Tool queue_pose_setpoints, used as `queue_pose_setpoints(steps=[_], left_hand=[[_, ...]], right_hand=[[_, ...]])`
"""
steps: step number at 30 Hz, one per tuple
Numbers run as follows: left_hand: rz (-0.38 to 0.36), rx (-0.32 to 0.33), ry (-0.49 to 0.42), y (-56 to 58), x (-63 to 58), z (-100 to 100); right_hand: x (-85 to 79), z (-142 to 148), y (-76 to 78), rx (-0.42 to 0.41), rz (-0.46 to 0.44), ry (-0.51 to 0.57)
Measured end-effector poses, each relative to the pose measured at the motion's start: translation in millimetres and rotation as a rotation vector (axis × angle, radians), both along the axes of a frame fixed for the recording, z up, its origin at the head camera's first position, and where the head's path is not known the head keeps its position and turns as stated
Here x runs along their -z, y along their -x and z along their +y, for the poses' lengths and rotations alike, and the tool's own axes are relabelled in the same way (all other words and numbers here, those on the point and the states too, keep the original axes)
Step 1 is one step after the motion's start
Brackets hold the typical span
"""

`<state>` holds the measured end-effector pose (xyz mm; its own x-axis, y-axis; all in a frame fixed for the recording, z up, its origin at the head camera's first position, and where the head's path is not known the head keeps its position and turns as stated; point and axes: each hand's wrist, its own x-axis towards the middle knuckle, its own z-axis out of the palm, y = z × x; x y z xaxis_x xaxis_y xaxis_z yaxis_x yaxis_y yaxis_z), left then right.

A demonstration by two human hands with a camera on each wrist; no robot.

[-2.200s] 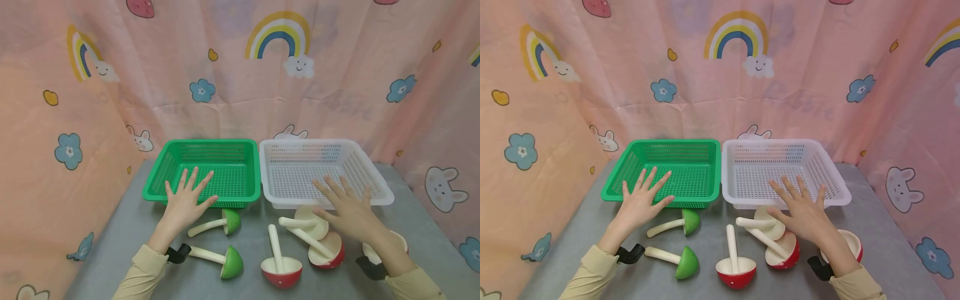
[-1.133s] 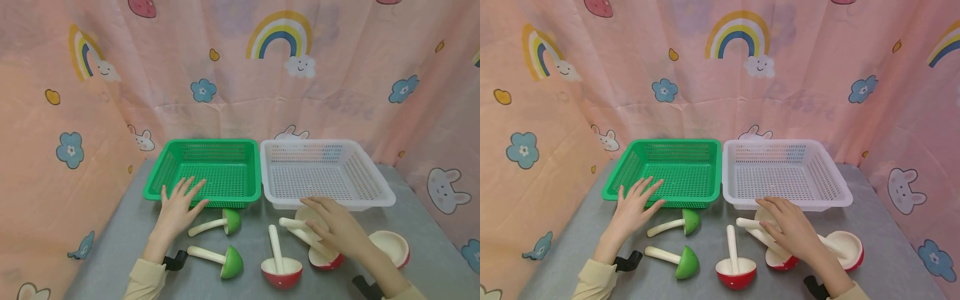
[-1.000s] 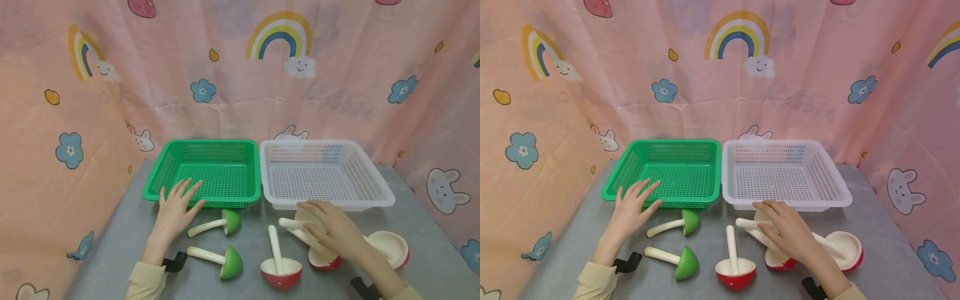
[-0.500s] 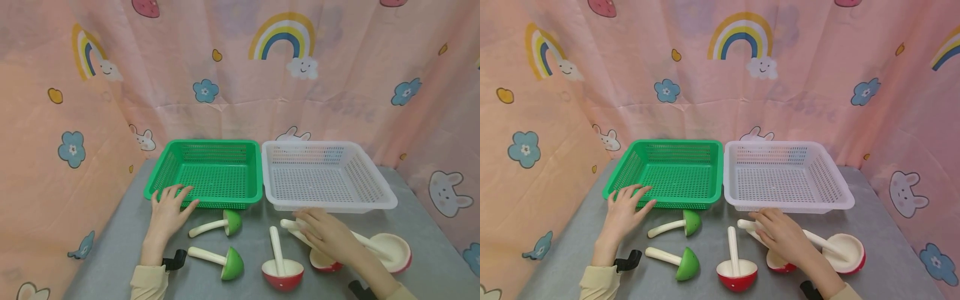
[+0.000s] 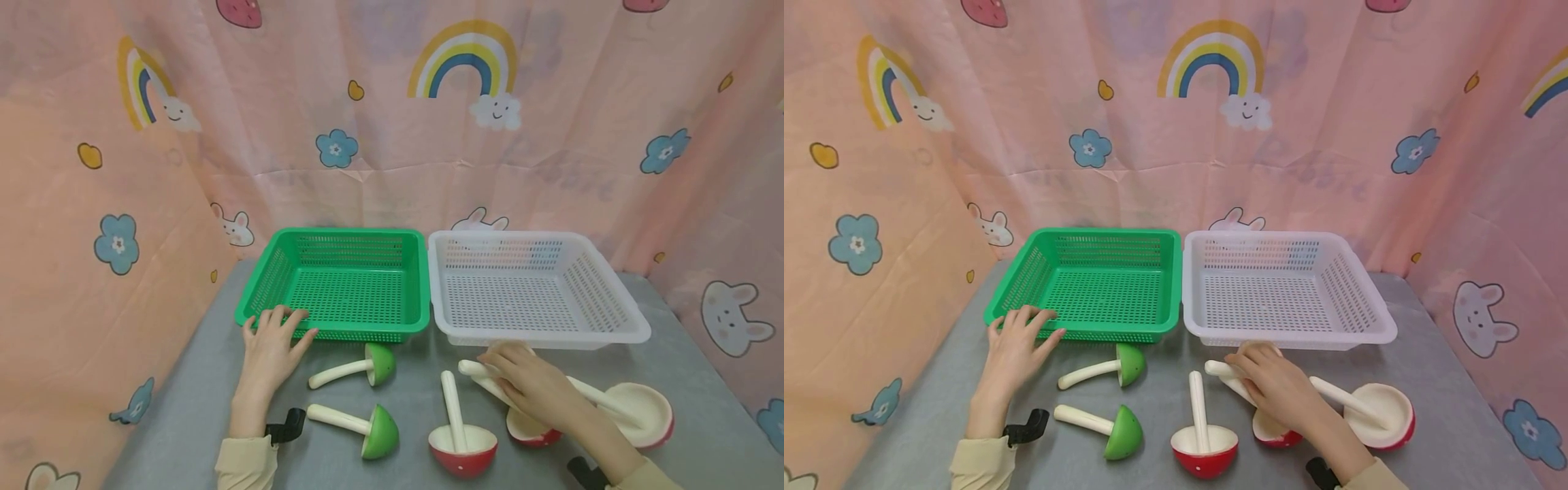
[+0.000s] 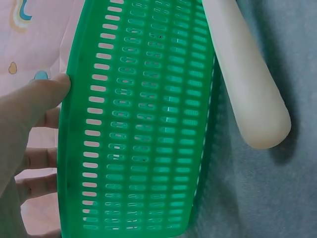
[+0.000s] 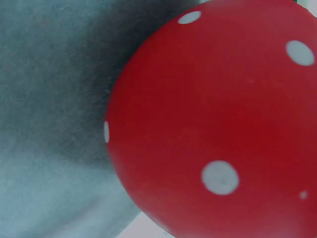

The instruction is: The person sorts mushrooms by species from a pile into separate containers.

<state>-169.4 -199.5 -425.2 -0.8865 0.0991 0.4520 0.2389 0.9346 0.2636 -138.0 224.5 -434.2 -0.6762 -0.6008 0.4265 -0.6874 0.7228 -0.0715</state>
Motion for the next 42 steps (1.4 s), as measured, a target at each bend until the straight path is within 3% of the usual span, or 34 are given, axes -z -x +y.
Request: queue_pose_setpoints(steps=[24,32,42], left_hand=[[-0.023,-0.013,-0.024,-2.2,-0.6,5],[-0.021,-0.014,-0.036,-3.0,-0.8,4],[-0.022,-0.018,-0.040,-1.5,0.0,3]], right_hand=[[6.8,7,1.5,-0.047,0.008,0.020],[-7.3,11,-5.9,-0.087,0.036,0.058],[-39.6,4,-17.2,-0.005,-0.052,-0.005]])
